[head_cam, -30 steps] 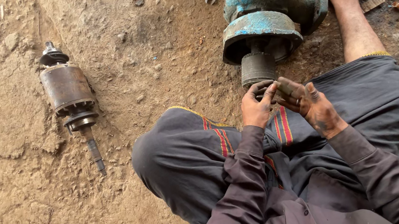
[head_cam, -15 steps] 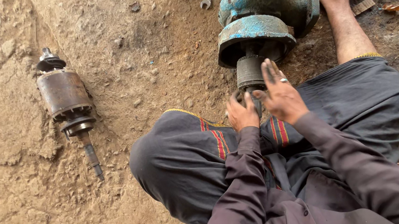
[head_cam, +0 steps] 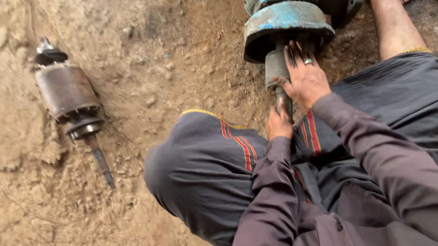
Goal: The person sits on the ground and uses a handheld abrasive block to grind the surface of a cylindrical metal shaft mounted on a bench grinder. The person repeatedly rubs the block against the rotating shaft, occasionally pausing to reposition the hands.
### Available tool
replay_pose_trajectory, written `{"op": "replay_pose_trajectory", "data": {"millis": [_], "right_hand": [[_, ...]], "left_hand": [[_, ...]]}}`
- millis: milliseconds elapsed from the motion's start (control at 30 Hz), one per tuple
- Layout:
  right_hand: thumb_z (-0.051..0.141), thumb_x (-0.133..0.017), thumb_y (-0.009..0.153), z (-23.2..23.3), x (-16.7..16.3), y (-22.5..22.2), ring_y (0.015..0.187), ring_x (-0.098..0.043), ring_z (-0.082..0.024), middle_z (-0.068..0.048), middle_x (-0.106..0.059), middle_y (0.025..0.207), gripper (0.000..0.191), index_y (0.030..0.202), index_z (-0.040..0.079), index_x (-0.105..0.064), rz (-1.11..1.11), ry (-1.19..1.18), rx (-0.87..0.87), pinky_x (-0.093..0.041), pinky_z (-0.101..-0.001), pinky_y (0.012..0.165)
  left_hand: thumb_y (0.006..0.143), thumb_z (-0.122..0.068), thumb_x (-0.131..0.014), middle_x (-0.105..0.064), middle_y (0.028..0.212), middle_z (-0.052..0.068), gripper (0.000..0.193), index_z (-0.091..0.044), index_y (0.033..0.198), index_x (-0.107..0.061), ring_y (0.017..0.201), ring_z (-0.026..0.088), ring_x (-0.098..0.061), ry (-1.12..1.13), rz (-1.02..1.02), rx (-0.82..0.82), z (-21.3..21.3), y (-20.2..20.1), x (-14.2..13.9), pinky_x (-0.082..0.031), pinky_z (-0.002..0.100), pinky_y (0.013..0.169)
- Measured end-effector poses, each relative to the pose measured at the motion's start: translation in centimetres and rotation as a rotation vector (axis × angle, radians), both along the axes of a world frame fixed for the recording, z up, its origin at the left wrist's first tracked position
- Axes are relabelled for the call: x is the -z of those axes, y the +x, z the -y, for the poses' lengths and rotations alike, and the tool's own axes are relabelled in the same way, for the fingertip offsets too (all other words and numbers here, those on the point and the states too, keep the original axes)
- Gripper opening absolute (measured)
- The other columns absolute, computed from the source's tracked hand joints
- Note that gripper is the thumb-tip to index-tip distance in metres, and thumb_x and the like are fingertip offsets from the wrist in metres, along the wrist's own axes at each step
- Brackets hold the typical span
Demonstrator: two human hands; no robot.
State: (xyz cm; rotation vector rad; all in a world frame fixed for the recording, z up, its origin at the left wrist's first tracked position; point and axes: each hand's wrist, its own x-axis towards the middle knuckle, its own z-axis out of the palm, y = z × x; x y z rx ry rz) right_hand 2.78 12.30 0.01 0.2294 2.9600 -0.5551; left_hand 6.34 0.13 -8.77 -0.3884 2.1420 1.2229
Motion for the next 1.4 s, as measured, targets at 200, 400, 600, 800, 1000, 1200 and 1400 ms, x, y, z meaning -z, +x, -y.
{"op": "replay_pose_trajectory", "data": {"millis": [200,400,600,800,1000,1200,1400], "right_hand": [[0.070,-0.042,0.095,0.7,0.2,0.5,0.151,-0.023,-0.043,-0.034,-0.034,0.160,0.105,0.157,-0.013,-0.022,-0.297,0.123,-0.137,-0.022,-0.0521,0.121],[0.069,-0.036,0.102,0.9,1.0,1.2,0.160,-0.018,-0.041,-0.025,-0.031,0.162,0.102,0.163,-0.011,-0.019,-0.056,0.067,-0.086,-0.015,-0.0564,0.129],[0.067,-0.036,0.099,1.5,0.4,1.7,0.156,-0.014,-0.046,-0.026,-0.020,0.169,0.097,0.161,-0.006,-0.022,-0.234,0.142,-0.163,-0.007,-0.0640,0.124],[0.064,-0.040,0.091,1.7,0.0,0.4,0.155,-0.011,-0.041,-0.017,-0.014,0.171,0.099,0.163,0.002,-0.017,0.104,0.056,0.020,0.000,-0.0745,0.110],[0.068,-0.041,0.100,1.8,1.0,-0.1,0.158,-0.019,-0.042,-0.031,-0.018,0.168,0.102,0.161,-0.011,-0.018,-0.063,0.096,-0.086,-0.008,-0.0566,0.128],[0.067,-0.038,0.099,1.5,1.3,-0.4,0.155,-0.023,-0.041,-0.032,-0.025,0.165,0.100,0.157,-0.011,-0.021,-0.153,0.330,-0.197,-0.013,-0.0518,0.125],[0.069,-0.031,0.101,1.7,0.2,-1.3,0.149,-0.031,-0.039,-0.030,-0.033,0.162,0.102,0.167,-0.007,-0.017,0.170,0.194,-0.147,-0.012,-0.0531,0.131]], "left_hand": [[0.096,-0.055,-0.042,-0.066,0.122,0.030,0.062,-0.012,0.137,-0.057,0.115,0.050,-0.060,0.020,-0.176,0.038,0.0,-0.3,1.2,-0.046,0.057,0.096],[0.106,-0.056,-0.044,-0.065,0.123,0.031,0.056,-0.008,0.129,-0.060,0.117,0.051,-0.059,-0.040,-0.095,0.004,0.1,0.3,2.0,-0.047,0.057,0.098],[0.098,-0.047,-0.043,-0.069,0.116,0.029,0.048,-0.013,0.126,-0.063,0.111,0.051,-0.063,0.021,-0.214,0.020,0.3,0.0,0.4,-0.049,0.058,0.091],[0.101,-0.047,-0.047,-0.067,0.118,0.030,0.048,-0.007,0.126,-0.058,0.111,0.051,-0.061,-0.027,-0.104,0.048,0.0,0.3,1.5,-0.048,0.059,0.091],[0.101,-0.047,-0.048,-0.066,0.120,0.032,0.051,-0.003,0.124,-0.060,0.114,0.051,-0.061,-0.030,-0.179,0.047,0.0,0.2,1.7,-0.048,0.058,0.094],[0.099,-0.051,-0.047,-0.064,0.118,0.034,0.054,-0.005,0.123,-0.063,0.115,0.052,-0.059,0.035,-0.167,-0.011,0.0,0.0,0.4,-0.047,0.057,0.094],[0.100,-0.056,-0.046,-0.067,0.116,0.031,0.057,-0.007,0.120,-0.065,0.112,0.052,-0.060,-0.012,-0.116,-0.028,0.2,0.1,0.8,-0.048,0.058,0.091]]}}
